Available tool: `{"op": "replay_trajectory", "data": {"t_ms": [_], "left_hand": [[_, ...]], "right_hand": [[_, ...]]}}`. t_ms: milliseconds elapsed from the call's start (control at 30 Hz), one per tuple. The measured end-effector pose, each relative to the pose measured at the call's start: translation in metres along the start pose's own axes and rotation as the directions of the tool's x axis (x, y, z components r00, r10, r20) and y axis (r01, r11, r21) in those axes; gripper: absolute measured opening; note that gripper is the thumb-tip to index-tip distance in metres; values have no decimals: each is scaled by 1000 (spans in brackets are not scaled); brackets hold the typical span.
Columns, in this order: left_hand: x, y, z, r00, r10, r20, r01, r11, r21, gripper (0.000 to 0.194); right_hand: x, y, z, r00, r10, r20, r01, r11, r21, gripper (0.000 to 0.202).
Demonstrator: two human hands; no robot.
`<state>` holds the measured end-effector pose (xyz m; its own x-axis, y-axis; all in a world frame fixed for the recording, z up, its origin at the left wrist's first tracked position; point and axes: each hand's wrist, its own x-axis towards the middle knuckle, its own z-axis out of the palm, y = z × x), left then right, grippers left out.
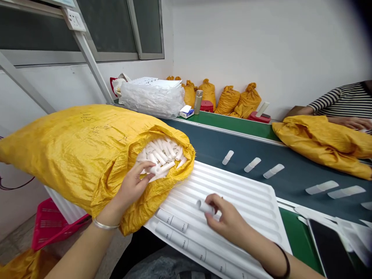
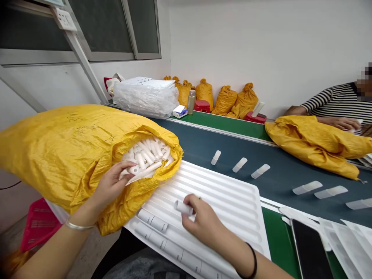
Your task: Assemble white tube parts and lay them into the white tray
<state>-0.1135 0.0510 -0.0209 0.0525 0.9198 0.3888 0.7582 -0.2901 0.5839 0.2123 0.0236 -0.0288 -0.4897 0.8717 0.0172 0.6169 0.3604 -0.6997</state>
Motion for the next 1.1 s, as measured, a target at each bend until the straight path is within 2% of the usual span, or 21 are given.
{"op": "replay_trajectory", "data": {"t_ms": [67,133,233,333,400,500,633,733,933,1000,1100], "left_hand": [[-10,27,9,995,86,-51,-96,963,-253,25],[-18,50,18,988,157,-6,-150,934,-323,26],[-22,74,25,960,258,107,-222,937,-270,32],[-19,86,23,927,314,203,-281,943,-176,37],[-17,90,20,909,330,253,-306,943,-128,37],[-15,96,18,895,356,270,-337,934,-113,37],[-14,100,18,912,368,184,-354,929,-103,31],[-14,101,20,908,397,137,-388,918,-88,27],[-15,97,25,854,520,15,-521,854,2,35],[-14,97,26,831,556,-11,-555,831,37,38],[-13,98,28,802,597,-13,-594,799,88,41]], "right_hand": [[10,-4,-14,992,-39,-118,51,994,101,20],[16,-10,-24,975,-99,-200,136,975,179,24],[20,-18,-34,935,-246,-256,304,928,216,28],[20,-21,-44,861,-434,-265,475,873,114,33],[20,-21,-49,823,-521,-224,538,843,14,35],[19,-18,-52,813,-563,-151,561,826,-62,35],[20,-17,-51,836,-524,-160,526,850,-36,34],[20,-17,-51,878,-451,-160,460,888,22,31],[23,-17,-50,973,-217,-78,230,936,268,25],[25,-18,-49,989,-148,-32,149,917,370,26],[28,-20,-46,994,-110,27,85,878,472,28]]}}
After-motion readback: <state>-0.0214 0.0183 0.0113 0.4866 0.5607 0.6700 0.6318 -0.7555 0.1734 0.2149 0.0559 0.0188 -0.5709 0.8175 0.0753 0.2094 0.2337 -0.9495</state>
